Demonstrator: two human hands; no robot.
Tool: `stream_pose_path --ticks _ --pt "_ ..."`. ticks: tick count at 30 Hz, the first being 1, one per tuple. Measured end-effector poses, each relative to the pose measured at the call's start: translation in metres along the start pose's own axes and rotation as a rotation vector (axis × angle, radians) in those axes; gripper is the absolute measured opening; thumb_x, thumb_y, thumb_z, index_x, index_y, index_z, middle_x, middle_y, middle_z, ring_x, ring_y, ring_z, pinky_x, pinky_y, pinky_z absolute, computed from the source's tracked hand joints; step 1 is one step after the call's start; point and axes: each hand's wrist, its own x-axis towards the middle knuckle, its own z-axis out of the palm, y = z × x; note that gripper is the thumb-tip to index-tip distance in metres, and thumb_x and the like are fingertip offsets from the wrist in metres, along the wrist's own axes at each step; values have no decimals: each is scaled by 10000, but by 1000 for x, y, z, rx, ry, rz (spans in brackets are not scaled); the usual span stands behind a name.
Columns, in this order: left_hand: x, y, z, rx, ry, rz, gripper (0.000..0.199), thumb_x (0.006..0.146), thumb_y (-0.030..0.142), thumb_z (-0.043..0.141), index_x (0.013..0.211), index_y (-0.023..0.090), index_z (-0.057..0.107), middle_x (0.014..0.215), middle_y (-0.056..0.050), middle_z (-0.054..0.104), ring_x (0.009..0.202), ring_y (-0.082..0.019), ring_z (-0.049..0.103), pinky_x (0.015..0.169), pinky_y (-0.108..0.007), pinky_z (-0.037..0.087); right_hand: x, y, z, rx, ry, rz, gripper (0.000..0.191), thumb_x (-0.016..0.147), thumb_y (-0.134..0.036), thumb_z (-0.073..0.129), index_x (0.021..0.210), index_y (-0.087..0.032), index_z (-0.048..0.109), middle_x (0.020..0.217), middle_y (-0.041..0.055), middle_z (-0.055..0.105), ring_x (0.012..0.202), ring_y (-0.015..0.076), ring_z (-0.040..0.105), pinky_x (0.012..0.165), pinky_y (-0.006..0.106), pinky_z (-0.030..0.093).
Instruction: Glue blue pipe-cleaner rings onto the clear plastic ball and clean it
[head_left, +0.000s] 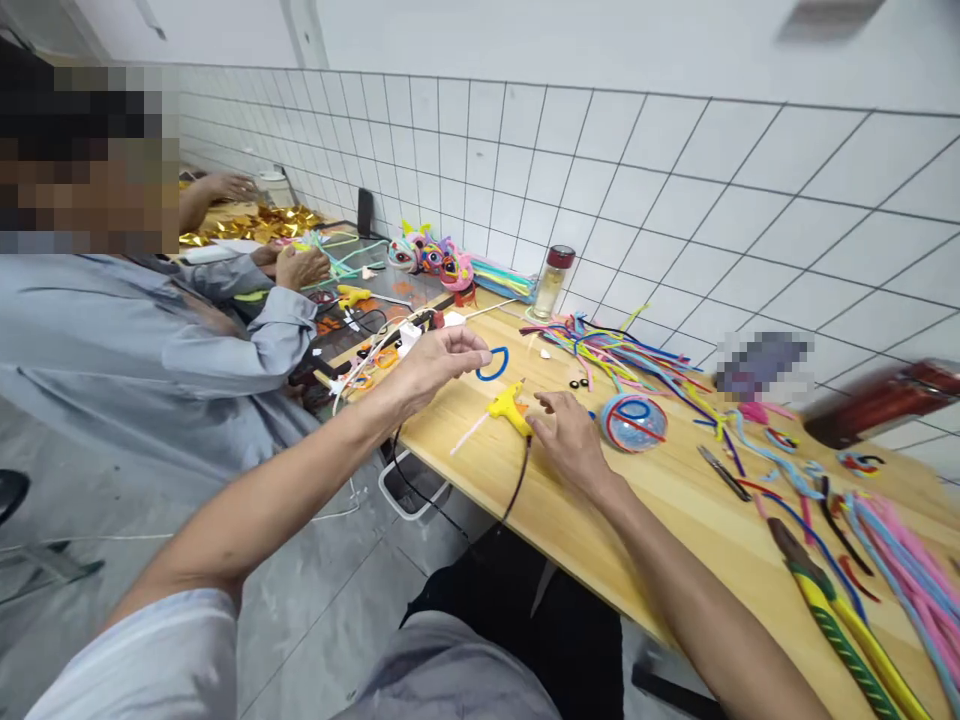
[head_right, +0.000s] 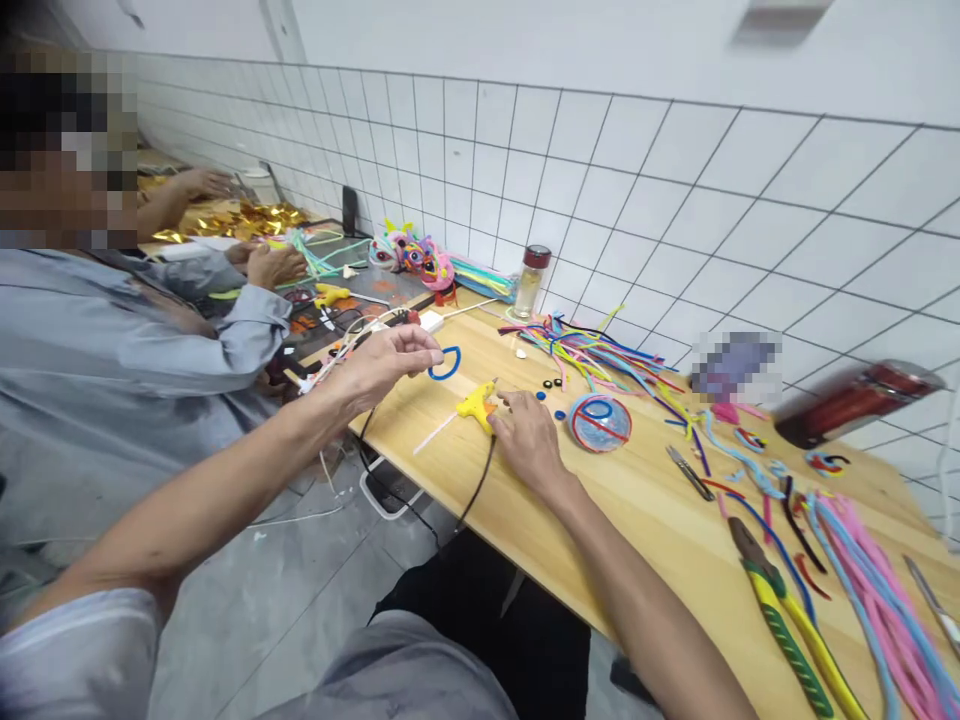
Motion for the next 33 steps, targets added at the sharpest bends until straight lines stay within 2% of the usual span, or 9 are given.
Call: stream_pose_path --ticks 3,5,10,15,21,24,27,30,33 --pt "-8 -4 29 -169 -38 -33 327 594 326 902 787 152 704 698 24 650 595 -66 488 574 -220 345 -22 -10 -24 351 231 27 236 974 -388 598 1111 -214 678 961 60 726 876 202 681 838 368 553" --pt "-13 -6 54 -283 -96 -87 351 576 335 920 781 154 700 698 21 657 589 -64 492 559 -214 340 -37 -14 -37 424 353 48 228 974 -393 608 1114 -224 672 949 48 730 844 187 690 806 358 569" --pt "-26 -6 110 -402 -269 -200 313 584 311 911 720 139 688 707 2 676 563 -51 489 538 -204 343 -68 -4 -65 34 666 -175 154 960 -232 633 1108 -264 661 1019 78 737 929 215 700 842 401 570" --pt "-32 -6 147 -395 -373 -258 309 589 304 909 708 128 685 668 1 654 554 -52 507 532 -196 351 -89 16 -88 -236 681 -336 246 950 -136 638 1110 -318 680 979 37 744 903 193 693 805 362 533" --pt "-32 -10 175 -363 -471 -319 378 592 390 926 715 139 672 681 -6 655 555 -58 514 533 -198 365 -107 28 -104 -308 728 -428 230 932 -118 666 1061 -306 697 971 31 749 894 176 688 786 331 515" --pt "-22 -20 181 -227 -448 -249 392 696 495 838 721 152 652 741 -24 674 570 -64 506 538 -210 355 -114 37 -113 -242 742 -344 174 932 -143 678 1029 -285 708 982 45 750 911 187 693 809 342 536" --pt "-3 -37 183 67 -326 -90 347 791 516 715 809 173 665 853 -43 705 666 -110 557 614 -242 416 -117 55 -127 -109 775 -131 83 943 -202 671 982 -259 718 959 54 750 905 205 697 809 363 549" --pt "18 -58 190 225 -258 -17 363 734 457 774 953 185 677 1005 -60 708 855 -180 617 783 -317 498 -115 80 -139 26 759 73 77 930 -279 665 894 -240 721 911 47 753 839 200 685 730 340 535" --pt "36 -77 205 296 -272 40 644 629 401 865 1189 189 627 1309 -116 634 1129 -264 613 955 -404 511 -108 104 -144 152 666 259 133 880 -346 676 848 -229 732 840 33 749 723 178 648 684 322 514"
